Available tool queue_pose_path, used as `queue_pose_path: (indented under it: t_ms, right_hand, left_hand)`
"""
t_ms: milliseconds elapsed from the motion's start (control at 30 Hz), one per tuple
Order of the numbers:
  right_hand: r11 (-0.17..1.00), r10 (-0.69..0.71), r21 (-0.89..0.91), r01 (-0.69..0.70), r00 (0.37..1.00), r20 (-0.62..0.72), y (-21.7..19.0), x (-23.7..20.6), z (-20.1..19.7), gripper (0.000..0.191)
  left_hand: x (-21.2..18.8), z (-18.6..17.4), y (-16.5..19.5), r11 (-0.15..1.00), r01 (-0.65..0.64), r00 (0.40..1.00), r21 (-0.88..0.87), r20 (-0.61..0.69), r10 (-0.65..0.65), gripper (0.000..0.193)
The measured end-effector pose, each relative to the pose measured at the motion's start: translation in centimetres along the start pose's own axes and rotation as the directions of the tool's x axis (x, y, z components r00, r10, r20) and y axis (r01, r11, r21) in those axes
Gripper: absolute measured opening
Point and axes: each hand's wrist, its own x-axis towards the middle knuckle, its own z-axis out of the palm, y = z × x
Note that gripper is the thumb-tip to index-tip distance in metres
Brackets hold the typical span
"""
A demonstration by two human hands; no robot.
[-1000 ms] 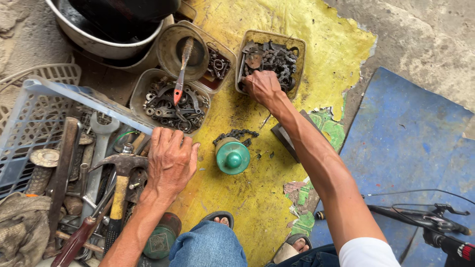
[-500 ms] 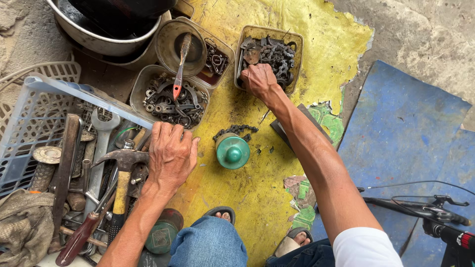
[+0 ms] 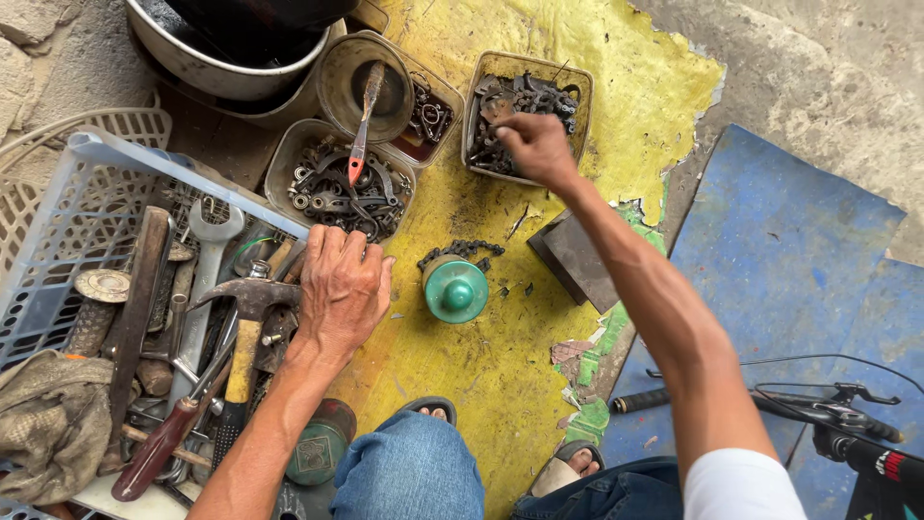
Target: The person removes a bicycle chain from the bike and places it on a workbench. They then use a hammer and a metal block to break the chain links and separate the pieces.
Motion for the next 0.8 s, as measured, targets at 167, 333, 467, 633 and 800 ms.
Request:
queue_pose_path:
  t_ms: [167, 333, 467, 633, 800]
  right_hand:
    - [0.806, 0.178, 0.542, -0.236, 0.971, 0.158, 1.5, -1.7, -3.9, 0.016]
    - [0.76, 0.253, 0.563, -0.327, 0.945, 0.208, 2.3, -4.2, -5.9, 0.015]
    - [0.728, 0.348, 0.54, -0.421, 0.907, 0.237, 2.2, -6.9, -7.3, 0.018]
    - [0.674, 0.435, 0.527, -0.518, 0.855, 0.284, 2.0, -10.7, -8.1, 0.017]
    - [0.736, 0.441, 0.423, -0.529, 0.848, 0.293, 2.9, -14.8, -7.6, 0.02]
  left_hand:
    - [-0.3, -0.2, 0.2, 1.0, 0.0, 1.0, -0.015, 0.003, 0.0, 0.018]
    - [-0.7, -0.2, 0.3, 1.0, -0.019, 1.0, 0.005, -0.008, 0.019, 0.02]
    - [-1.1, 0.0, 0.5, 0.998, -0.027, 1.0, 0.049, -0.007, 0.027, 0.021]
    - [-1.7, 0.3, 0.6, 0.996, -0.036, 0.999, 0.085, 0.004, 0.036, 0.023]
    - [-2.3, 0.1, 0.9, 0.993, -0.058, 0.998, 0.1, -0.032, 0.062, 0.024]
